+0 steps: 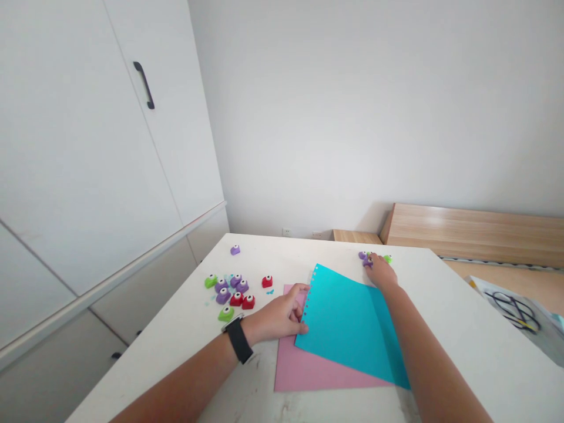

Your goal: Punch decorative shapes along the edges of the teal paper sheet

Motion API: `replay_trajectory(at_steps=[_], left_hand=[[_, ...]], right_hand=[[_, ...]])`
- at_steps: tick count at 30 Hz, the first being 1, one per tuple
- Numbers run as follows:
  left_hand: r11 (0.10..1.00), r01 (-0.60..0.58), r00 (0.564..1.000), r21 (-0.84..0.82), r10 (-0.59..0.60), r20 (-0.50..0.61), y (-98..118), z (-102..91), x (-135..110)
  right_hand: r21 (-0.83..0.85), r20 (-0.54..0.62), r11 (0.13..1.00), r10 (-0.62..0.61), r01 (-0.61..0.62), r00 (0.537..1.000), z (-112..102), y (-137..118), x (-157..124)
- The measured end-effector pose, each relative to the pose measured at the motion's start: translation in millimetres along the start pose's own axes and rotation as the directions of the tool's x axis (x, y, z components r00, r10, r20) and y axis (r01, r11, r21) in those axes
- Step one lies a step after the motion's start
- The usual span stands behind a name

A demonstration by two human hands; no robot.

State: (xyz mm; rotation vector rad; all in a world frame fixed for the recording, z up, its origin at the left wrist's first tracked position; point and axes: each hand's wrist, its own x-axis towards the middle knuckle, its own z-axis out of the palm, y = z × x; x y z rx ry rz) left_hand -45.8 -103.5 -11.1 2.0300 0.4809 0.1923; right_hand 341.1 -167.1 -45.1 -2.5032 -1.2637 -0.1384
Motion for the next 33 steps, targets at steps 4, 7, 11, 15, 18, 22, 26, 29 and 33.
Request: replay_trajectory(at_steps=[4,7,11,15,18,22,26,29,33], left_hand=[[0.993,-0.001,0.999,-0.115,0.006,0.039,0,-2.1,1],[0.976,0.070,0.996,-0.204,-0.056,0.071,-3,-3.5,3],[0.943,0.125,0.992,-0.308,-0.116,0.047,-7,-2.0,7],[0.933,0.137,0.989,-0.334,-0.146,0.000,-4,-0.1,8],[0.912,0.159,0.983,-0.377,-0.181,-0.026,3,-0.6,8],[0.846,0.214,0.971,-0.489,-0.239,0.011,7,-3.7,7],[0.760,0.274,0.958,-0.590,-0.267,0.102,7,-7.3,8],[0.696,0.280,0.957,-0.662,-0.258,0.134,10,-8.2,8],[0.665,0.237,0.970,-0.708,-0.208,0.129,18,-7.1,6]], right_hand=[[0.012,0.039,1.000,0.023,-0.024,0.999,-5,3,2],[0.022,0.014,1.000,0.013,-0.013,1.000,-12,-8,-4],[0.270,-0.112,0.930,-0.227,0.250,0.967,-34,-53,-34],[0.655,0.035,0.642,-0.553,0.399,0.832,-69,-114,-88],[0.751,0.141,0.543,-0.687,0.375,0.713,-85,-148,-124],[0.709,0.132,0.594,-0.642,0.380,0.755,-79,-166,-145],[0.656,0.071,0.638,-0.585,0.404,0.808,-63,-167,-145],[0.626,0.019,0.637,-0.588,0.449,0.808,-57,-167,-145],[0.557,-0.032,0.642,-0.616,0.526,0.787,-51,-170,-148]])
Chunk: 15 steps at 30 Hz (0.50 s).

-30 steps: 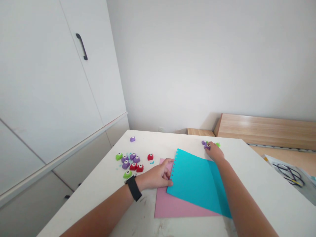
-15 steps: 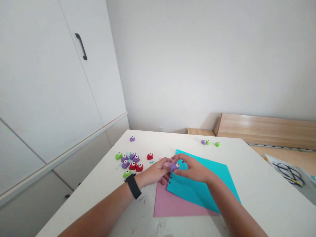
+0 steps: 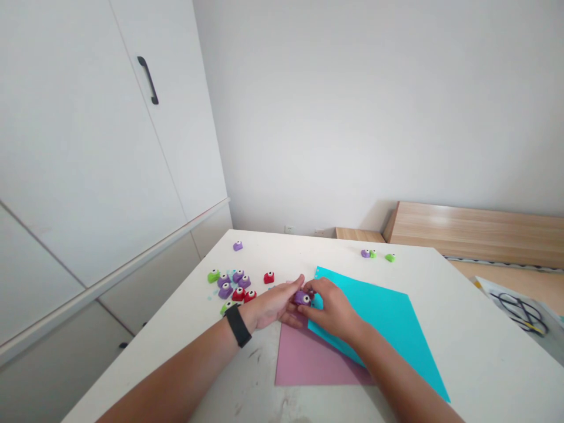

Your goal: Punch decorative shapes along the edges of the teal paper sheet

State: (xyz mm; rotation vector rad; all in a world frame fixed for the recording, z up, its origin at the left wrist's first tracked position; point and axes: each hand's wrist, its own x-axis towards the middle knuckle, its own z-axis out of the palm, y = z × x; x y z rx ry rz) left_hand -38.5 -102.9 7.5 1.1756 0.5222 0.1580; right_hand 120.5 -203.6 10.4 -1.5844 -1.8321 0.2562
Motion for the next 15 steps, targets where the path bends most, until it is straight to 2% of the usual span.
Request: replay_trajectory(at_steps=[4,10,15], left_hand=[[0.996,-0.069,0.998,0.051,0.068,0.016,2,3.3,-3],[0.996,-0.047,0.997,0.073,0.042,0.064,-9,-1.6,2],[0.998,-0.022,0.999,0.054,0.020,0.036,-17,-4.0,7]], right_hand=[[-0.033,-0.014,0.999,-0.020,0.019,1.000,7,3,0],[0.017,-0.035,0.999,-0.050,0.051,0.998,13,9,-1],[0.118,0.061,0.991,-0.074,0.066,0.995,-5,22,0]])
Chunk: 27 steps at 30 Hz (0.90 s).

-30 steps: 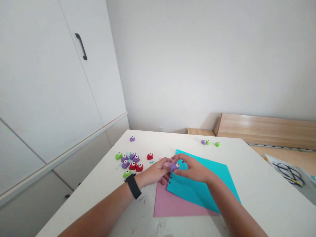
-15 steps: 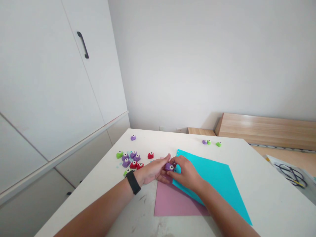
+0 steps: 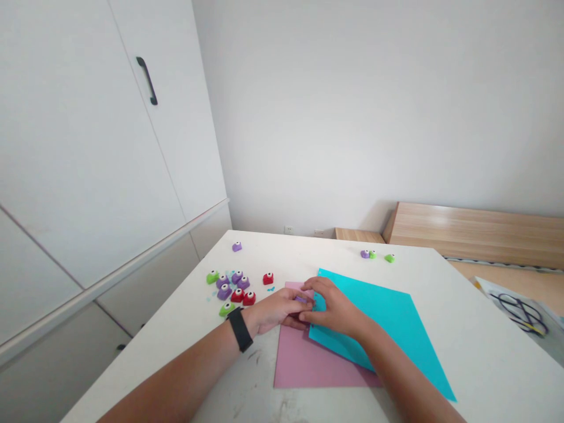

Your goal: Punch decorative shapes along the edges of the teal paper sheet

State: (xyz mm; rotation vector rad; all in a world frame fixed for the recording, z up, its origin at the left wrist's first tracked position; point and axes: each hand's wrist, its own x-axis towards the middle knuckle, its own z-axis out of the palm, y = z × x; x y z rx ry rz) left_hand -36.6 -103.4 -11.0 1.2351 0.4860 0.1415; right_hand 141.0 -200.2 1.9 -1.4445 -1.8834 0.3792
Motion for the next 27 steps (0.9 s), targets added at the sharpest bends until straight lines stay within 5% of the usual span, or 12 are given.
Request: replay_trajectory(at_steps=[4,10,18,27], left_hand=[[0.999,0.037,0.999,-0.001,-0.037,0.023,-2,-2.4,0],[0.999,0.038,0.999,0.028,-0.039,0.030,-6,-5.1,1],[0.999,0.035,0.998,-0.001,-0.035,0.057,0,-0.4,-3],[1.000,0.013,1.000,-0.002,-0.013,0.002,1,3.4,-3]], right_hand=[[-0.141,-0.164,0.975,0.147,-0.171,0.976,-25,39,-3],[-0.430,-0.271,0.782,0.365,-0.451,0.891,-32,99,-7],[-0.391,-0.277,0.847,0.265,-0.360,0.924,-39,101,1],[-0.247,-0.415,0.910,0.211,-0.333,0.885,-50,95,-2]])
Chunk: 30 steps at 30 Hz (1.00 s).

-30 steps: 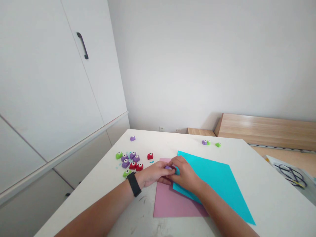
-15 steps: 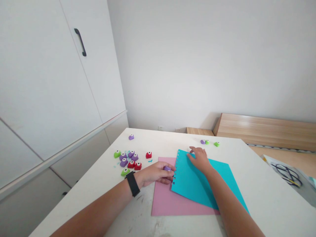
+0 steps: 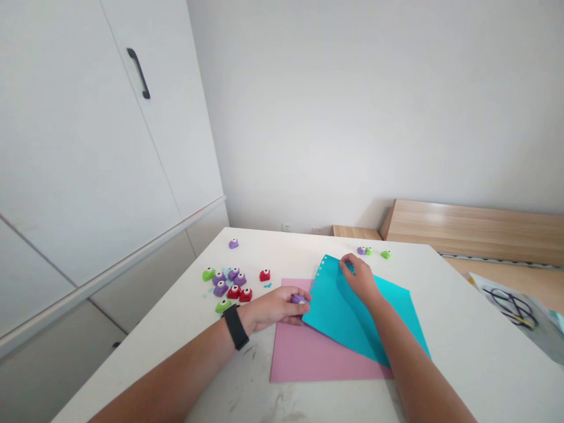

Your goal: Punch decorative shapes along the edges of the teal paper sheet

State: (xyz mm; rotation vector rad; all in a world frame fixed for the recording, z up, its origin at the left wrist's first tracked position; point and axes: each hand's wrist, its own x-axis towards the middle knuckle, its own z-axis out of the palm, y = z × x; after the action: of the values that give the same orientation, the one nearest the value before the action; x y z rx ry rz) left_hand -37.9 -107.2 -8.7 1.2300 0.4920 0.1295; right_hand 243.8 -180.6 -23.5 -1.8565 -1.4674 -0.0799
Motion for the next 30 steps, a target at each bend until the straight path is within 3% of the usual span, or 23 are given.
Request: replay_trajectory(at_steps=[4,12,18,23,30], left_hand=[[0.999,-0.037,0.997,-0.005,0.037,-0.061,1,1.2,0],[0.972,-0.181,0.962,0.148,0.206,-0.180,1,-8.4,6],[0.933,-0.237,0.950,0.271,0.281,-0.135,-1,-13.0,9],[0.911,-0.222,0.950,0.348,0.282,-0.134,-5,-22.0,11],[0.902,-0.219,0.970,0.371,0.244,-0.021,3,-23.1,6]], right_hand=[[0.110,-0.070,0.994,0.009,-0.001,0.997,-15,-7,1],[0.181,-0.055,0.984,0.013,-0.002,0.998,-31,-3,2],[0.192,-0.113,0.981,0.023,-0.001,0.993,-33,-5,2],[0.198,-0.159,0.980,0.019,0.013,0.987,-39,-11,2],[0.200,-0.207,0.979,0.006,0.037,0.978,-44,-15,1]])
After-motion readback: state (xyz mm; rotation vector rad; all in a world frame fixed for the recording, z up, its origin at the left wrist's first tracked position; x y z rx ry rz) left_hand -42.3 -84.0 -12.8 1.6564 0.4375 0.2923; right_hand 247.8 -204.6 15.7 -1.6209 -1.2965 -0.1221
